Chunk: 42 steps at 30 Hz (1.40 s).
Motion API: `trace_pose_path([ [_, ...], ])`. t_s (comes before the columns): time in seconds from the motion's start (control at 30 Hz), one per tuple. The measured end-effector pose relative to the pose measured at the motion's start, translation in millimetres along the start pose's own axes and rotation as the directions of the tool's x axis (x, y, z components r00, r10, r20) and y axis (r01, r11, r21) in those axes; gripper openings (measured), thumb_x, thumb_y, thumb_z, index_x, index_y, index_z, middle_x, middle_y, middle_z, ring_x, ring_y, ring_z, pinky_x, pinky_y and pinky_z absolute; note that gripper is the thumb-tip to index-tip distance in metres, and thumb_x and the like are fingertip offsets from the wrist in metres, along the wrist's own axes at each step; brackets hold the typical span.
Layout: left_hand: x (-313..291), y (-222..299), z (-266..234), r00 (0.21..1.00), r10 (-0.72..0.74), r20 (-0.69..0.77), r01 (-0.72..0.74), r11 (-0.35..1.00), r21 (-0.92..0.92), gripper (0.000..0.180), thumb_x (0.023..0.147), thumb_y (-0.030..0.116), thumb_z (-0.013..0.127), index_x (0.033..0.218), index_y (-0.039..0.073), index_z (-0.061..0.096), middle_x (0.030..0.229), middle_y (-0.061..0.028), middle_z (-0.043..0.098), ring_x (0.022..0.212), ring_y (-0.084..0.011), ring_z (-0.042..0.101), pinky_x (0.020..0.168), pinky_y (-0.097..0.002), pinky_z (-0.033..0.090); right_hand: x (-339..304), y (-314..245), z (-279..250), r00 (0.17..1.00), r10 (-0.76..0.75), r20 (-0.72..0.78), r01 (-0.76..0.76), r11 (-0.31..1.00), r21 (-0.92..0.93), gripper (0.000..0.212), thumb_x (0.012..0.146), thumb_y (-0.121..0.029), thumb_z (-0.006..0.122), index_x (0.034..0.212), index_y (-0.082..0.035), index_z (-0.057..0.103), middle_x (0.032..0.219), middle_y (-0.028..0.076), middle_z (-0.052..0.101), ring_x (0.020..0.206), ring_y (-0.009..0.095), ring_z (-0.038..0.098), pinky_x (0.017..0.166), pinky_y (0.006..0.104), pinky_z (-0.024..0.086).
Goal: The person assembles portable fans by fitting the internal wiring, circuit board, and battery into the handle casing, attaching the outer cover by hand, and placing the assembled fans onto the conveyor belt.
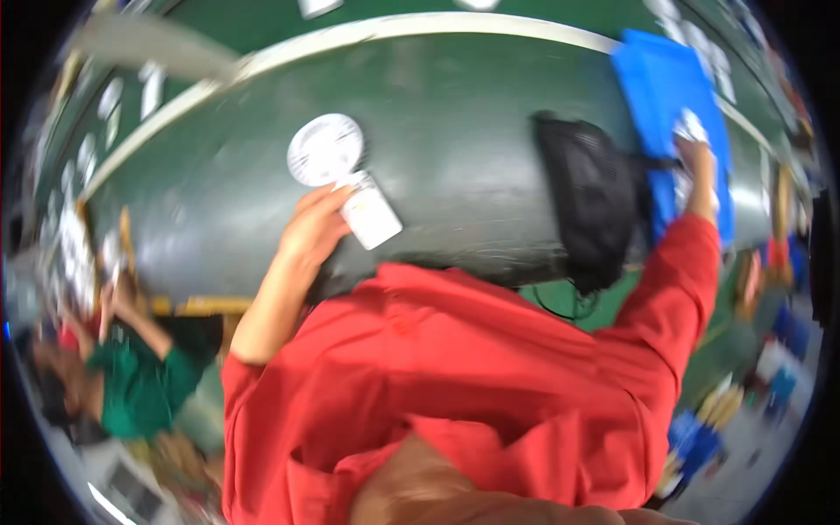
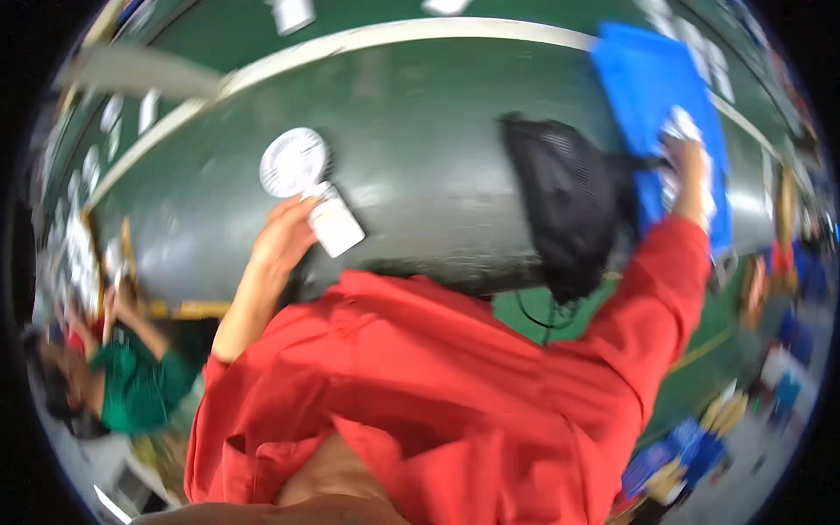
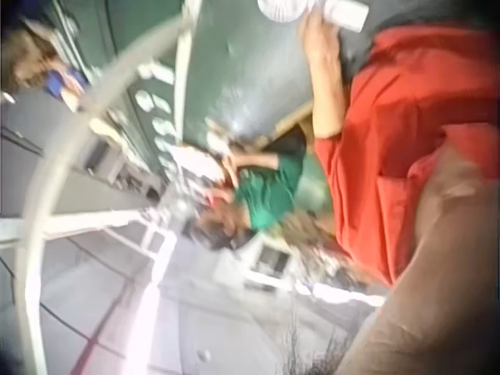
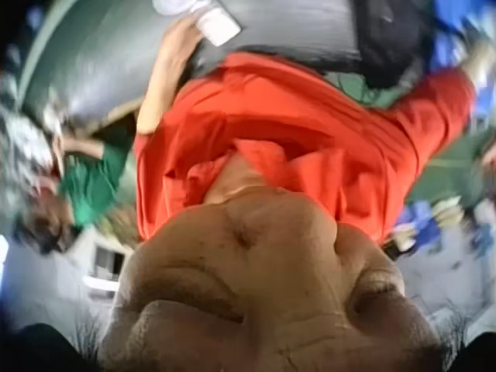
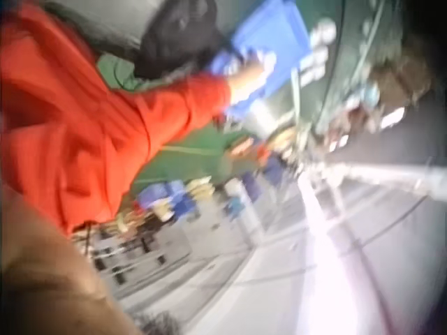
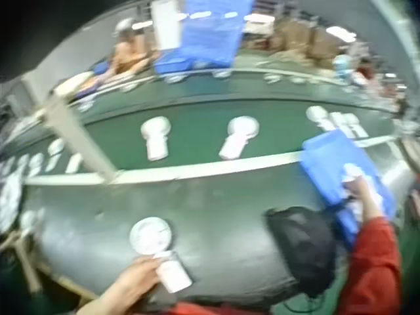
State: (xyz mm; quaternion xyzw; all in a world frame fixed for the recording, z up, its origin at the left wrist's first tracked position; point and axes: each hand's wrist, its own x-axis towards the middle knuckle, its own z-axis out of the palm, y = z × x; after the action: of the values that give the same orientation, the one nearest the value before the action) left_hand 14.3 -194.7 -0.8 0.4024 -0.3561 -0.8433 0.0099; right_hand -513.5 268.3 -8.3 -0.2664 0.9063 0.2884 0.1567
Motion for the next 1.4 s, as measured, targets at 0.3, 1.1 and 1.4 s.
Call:
trace_pose_path([
  [0.3, 9.4, 5.2, 4.6, 0.994, -0.023, 0.109, 0.035, 0.993, -0.116, 0.022, 0.086, 0.013, 0.063, 0.103, -0.001, 0.060, 0.096, -0.0112, 0.066, 0.088, -0.0232, 0.066, 0.081, -0.0397, 0.055, 6.1, 63.9, 8.5, 0.364, 0.867, -0.341, -0.204, 0.432, 0.879, 0.061, 0.073, -0.048, 0.067, 0.093, 0.009, 0.065, 0.090, 0.026, 0.065, 0.086, 0.040, 0.063, 0.080, 0.0429, 0.048],
  [1.1, 12.8, 3.8, 6.0, 0.993, -0.052, 0.103, 0.067, 0.986, -0.154, 0.029, 0.088, 0.013, 0.060, 0.112, -0.003, 0.054, 0.101, -0.0107, 0.064, 0.090, -0.0217, 0.065, 0.079, -0.0384, 0.055, -247.5, -365.0, -123.8, 0.643, -0.765, -0.040, 0.151, 0.076, 0.986, 0.034, 0.089, -0.008, 0.056, 0.122, 0.000, 0.047, 0.089, 0.002, 0.064, 0.079, 0.007, 0.054, 0.071, 0.0233, 0.045],
  [1.4, 0.7, 2.1, 1.4, 0.993, -0.004, 0.121, 0.026, 0.984, -0.174, 0.023, 0.087, 0.013, 0.061, 0.106, -0.001, 0.058, 0.098, -0.0102, 0.065, 0.089, -0.0210, 0.065, 0.079, -0.0374, 0.055, -242.1, -361.7, -131.2, 0.405, -0.860, 0.311, 0.017, 0.347, 0.938, 0.037, 0.095, -0.028, 0.051, 0.127, -0.010, 0.052, 0.097, 0.001, 0.061, 0.074, 0.009, 0.052, 0.064, 0.0244, 0.045],
])
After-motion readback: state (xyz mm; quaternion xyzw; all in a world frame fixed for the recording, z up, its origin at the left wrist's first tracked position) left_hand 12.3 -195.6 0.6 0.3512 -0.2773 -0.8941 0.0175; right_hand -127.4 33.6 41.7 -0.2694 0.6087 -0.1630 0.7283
